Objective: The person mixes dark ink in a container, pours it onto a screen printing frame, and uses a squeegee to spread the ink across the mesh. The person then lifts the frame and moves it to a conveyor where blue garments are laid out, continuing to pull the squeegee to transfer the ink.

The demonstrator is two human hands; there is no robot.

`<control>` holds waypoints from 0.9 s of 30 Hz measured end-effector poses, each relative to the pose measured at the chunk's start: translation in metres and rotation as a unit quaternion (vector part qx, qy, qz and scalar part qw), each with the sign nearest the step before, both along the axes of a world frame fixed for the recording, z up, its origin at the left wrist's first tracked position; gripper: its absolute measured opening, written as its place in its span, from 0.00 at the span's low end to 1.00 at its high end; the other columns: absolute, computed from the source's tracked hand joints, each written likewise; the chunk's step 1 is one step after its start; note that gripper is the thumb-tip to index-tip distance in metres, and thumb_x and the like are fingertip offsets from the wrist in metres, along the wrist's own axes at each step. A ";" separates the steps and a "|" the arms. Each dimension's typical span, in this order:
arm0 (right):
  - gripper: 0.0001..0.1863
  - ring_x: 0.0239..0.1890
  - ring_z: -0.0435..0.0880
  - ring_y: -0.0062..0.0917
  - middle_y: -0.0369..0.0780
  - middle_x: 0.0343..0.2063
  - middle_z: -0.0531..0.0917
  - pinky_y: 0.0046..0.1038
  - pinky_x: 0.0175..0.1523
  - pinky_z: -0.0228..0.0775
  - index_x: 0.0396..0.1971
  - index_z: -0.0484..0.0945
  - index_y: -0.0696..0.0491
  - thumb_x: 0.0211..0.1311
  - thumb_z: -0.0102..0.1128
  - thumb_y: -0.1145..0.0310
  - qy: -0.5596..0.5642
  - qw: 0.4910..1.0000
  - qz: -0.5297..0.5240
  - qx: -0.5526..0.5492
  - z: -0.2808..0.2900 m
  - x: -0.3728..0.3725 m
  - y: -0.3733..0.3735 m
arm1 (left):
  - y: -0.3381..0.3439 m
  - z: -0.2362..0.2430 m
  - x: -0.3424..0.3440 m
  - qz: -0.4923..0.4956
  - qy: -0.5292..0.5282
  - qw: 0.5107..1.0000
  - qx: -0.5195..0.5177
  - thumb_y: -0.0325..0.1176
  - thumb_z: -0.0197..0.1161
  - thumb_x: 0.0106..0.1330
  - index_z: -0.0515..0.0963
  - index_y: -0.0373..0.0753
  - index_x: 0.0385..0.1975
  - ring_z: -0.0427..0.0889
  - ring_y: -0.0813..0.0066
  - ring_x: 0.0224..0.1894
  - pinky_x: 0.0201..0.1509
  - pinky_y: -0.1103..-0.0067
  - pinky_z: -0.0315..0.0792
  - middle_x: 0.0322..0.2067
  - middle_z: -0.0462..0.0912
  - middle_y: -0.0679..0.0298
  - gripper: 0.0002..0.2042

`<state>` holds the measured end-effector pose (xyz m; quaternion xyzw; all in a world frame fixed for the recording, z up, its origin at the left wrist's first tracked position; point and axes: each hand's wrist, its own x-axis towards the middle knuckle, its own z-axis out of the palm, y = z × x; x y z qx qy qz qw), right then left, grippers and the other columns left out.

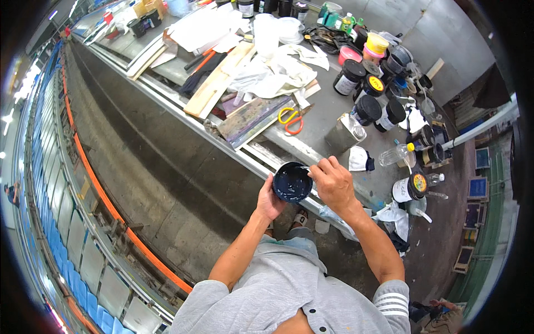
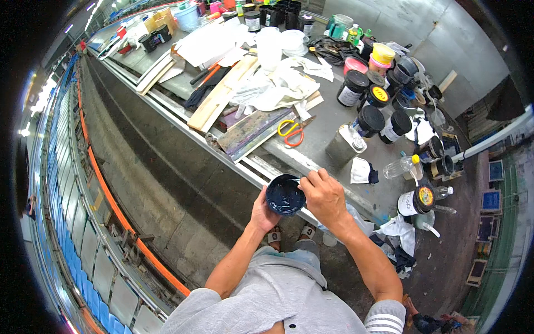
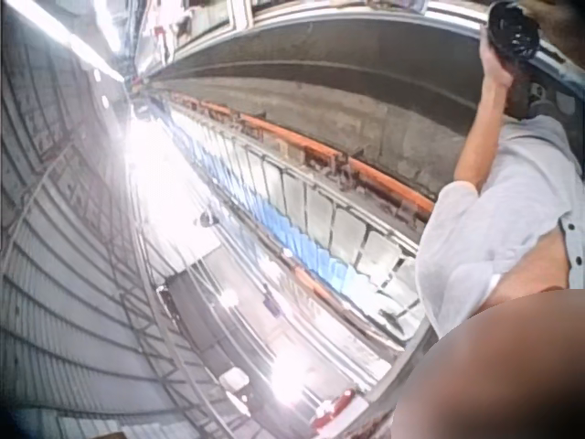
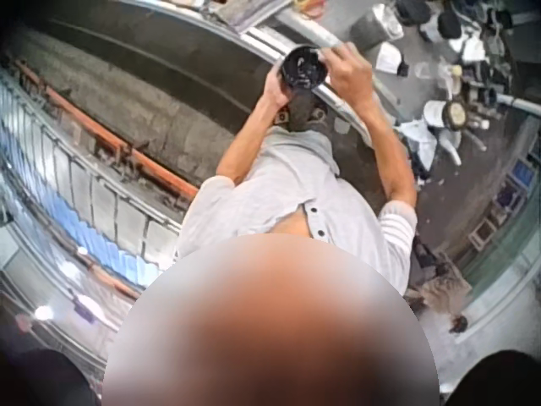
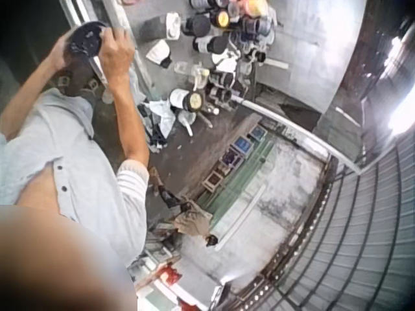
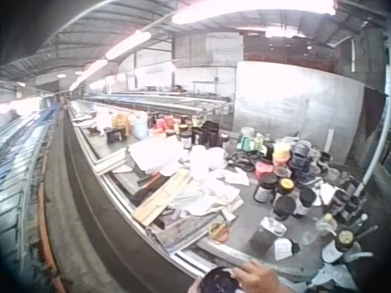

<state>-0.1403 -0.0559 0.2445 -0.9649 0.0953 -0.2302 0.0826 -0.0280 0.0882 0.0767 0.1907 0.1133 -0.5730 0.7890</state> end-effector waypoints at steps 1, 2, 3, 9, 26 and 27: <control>0.07 0.33 0.79 0.35 0.38 0.27 0.76 0.36 0.36 0.73 0.26 0.80 0.53 0.58 0.69 0.70 0.016 0.999 -0.005 -0.032 -0.001 -0.003 -0.002 | -0.001 0.003 -0.001 -0.002 0.003 1.000 -0.002 0.56 0.45 0.81 0.77 0.40 0.60 0.82 0.66 0.60 0.68 0.63 0.73 0.57 0.84 0.61 0.26; 0.10 0.34 0.80 0.39 0.41 0.27 0.78 0.40 0.37 0.74 0.24 0.78 0.56 0.60 0.68 0.67 0.046 0.998 -0.030 -0.021 0.003 -0.010 0.005 | -0.003 0.000 -0.002 0.006 0.004 1.000 -0.001 0.56 0.46 0.81 0.77 0.40 0.60 0.82 0.65 0.60 0.68 0.63 0.74 0.57 0.84 0.61 0.26; 0.11 0.34 0.80 0.40 0.42 0.27 0.78 0.41 0.37 0.73 0.24 0.78 0.57 0.61 0.67 0.67 0.059 0.995 -0.078 0.036 -0.006 -0.018 0.013 | -0.005 -0.007 -0.002 0.013 0.006 1.000 0.000 0.56 0.46 0.81 0.77 0.40 0.60 0.82 0.65 0.59 0.68 0.63 0.74 0.57 0.84 0.61 0.26; 0.15 0.31 0.80 0.46 0.48 0.27 0.82 0.42 0.38 0.68 0.25 0.80 0.61 0.67 0.60 0.66 -0.056 0.855 -0.260 0.446 -0.036 -0.035 0.002 | -0.018 0.001 -0.017 -0.001 -0.007 1.000 -0.009 0.56 0.47 0.80 0.76 0.40 0.63 0.82 0.65 0.60 0.68 0.63 0.73 0.58 0.84 0.61 0.27; 0.11 0.37 0.79 0.45 0.45 0.31 0.82 0.46 0.40 0.71 0.27 0.80 0.57 0.69 0.61 0.67 -0.009 0.918 -0.214 0.334 -0.036 -0.097 -0.036 | -0.086 -0.010 -0.052 -0.053 -0.043 0.998 -0.001 0.57 0.46 0.80 0.77 0.39 0.62 0.81 0.65 0.62 0.68 0.62 0.72 0.59 0.83 0.60 0.28; 0.12 0.36 0.79 0.45 0.45 0.30 0.81 0.46 0.40 0.71 0.27 0.79 0.57 0.69 0.61 0.67 -0.043 0.926 -0.235 0.292 -0.040 -0.099 -0.045 | -0.088 -0.008 -0.055 -0.063 -0.042 0.997 -0.006 0.57 0.46 0.80 0.77 0.39 0.62 0.81 0.65 0.62 0.68 0.62 0.72 0.58 0.84 0.60 0.28</control>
